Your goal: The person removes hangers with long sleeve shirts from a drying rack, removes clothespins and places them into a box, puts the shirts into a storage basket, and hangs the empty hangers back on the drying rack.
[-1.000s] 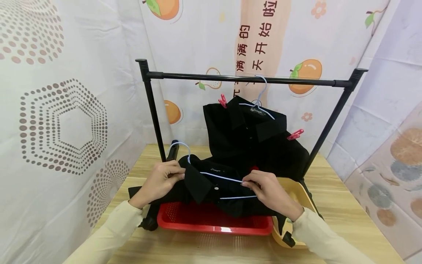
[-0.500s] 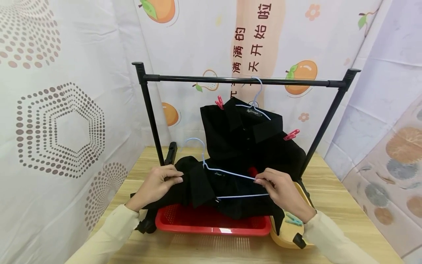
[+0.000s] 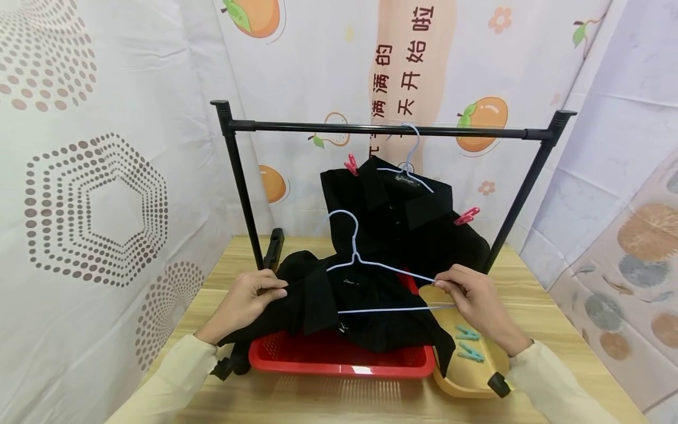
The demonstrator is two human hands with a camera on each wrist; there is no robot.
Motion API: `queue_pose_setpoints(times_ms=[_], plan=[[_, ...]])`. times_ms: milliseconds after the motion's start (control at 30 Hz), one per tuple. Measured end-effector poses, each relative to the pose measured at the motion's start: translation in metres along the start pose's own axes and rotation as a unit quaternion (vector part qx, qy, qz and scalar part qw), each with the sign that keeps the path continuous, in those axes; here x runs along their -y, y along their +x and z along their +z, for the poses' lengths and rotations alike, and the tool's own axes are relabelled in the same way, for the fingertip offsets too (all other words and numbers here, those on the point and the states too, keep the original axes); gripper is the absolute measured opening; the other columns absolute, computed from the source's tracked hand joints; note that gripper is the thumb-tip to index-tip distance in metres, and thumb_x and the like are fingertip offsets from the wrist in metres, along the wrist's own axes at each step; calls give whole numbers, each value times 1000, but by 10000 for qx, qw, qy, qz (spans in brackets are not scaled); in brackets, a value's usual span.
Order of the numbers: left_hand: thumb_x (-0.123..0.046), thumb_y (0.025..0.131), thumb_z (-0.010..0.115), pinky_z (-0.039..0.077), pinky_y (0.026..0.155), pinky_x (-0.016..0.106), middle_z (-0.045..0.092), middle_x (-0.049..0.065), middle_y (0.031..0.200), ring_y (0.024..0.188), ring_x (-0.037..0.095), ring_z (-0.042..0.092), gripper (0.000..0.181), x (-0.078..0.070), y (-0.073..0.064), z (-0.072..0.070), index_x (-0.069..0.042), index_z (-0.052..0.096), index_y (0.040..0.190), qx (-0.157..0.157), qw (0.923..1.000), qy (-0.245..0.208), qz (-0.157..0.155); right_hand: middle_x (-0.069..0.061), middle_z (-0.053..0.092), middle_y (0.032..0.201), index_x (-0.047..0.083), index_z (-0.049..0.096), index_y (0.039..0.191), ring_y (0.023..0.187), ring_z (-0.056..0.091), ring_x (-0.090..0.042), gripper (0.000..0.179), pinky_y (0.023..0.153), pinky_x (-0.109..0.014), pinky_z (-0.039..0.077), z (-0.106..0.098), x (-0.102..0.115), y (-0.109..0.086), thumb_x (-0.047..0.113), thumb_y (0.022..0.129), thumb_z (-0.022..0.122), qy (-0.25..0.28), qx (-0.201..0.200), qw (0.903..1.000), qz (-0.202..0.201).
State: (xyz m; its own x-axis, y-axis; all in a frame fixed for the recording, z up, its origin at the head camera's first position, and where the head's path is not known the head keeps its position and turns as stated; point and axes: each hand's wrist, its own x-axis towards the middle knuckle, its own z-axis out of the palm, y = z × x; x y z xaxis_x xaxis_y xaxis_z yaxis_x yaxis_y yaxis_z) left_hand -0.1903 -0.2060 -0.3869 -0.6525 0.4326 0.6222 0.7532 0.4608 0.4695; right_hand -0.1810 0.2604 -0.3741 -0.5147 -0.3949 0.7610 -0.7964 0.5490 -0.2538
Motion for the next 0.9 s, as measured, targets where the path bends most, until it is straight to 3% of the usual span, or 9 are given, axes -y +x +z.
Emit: queue_pose_setpoints(times_ms=[167, 333, 667, 900], plan=[[5, 85, 80, 48, 58, 23, 70, -10, 86, 67, 3, 57, 20, 3, -3, 0, -8, 82, 101, 54, 9999, -45, -74, 11, 64, 87, 11, 76, 93, 67, 47, -1, 35, 59, -13, 38, -12, -5, -5, -21, 77, 77, -50, -37, 9999, 89], [1, 87, 79, 49, 60, 23, 73, -3, 88, 69, 4, 60, 16, 7, -5, 0, -8, 82, 101, 97, 9999, 6, -123, 11, 64, 85, 11, 76, 93, 67, 48, -1, 36, 60, -14, 39, -22, -9, -11, -21, 76, 77, -288, -38, 9994, 166], [-4, 87, 81, 51, 64, 21, 76, -1, 86, 73, 6, 66, 11, 18, -10, 3, -9, 83, 96, -11, 9998, 184, -88, 12, 65, 87, 9, 77, 96, 68, 49, -1, 37, 61, -15, 38, -34, -17, -24, -22, 76, 76, -433, 34, 9989, 193], [-2, 85, 82, 55, 66, 27, 76, -5, 88, 78, 7, 68, 14, 21, -16, 4, -10, 83, 97, 172, 9971, 250, -691, 7, 67, 84, 8, 78, 97, 66, 49, -3, 39, 60, -15, 38, -41, -22, -30, -22, 72, 78, -594, -13, 9981, 162]])
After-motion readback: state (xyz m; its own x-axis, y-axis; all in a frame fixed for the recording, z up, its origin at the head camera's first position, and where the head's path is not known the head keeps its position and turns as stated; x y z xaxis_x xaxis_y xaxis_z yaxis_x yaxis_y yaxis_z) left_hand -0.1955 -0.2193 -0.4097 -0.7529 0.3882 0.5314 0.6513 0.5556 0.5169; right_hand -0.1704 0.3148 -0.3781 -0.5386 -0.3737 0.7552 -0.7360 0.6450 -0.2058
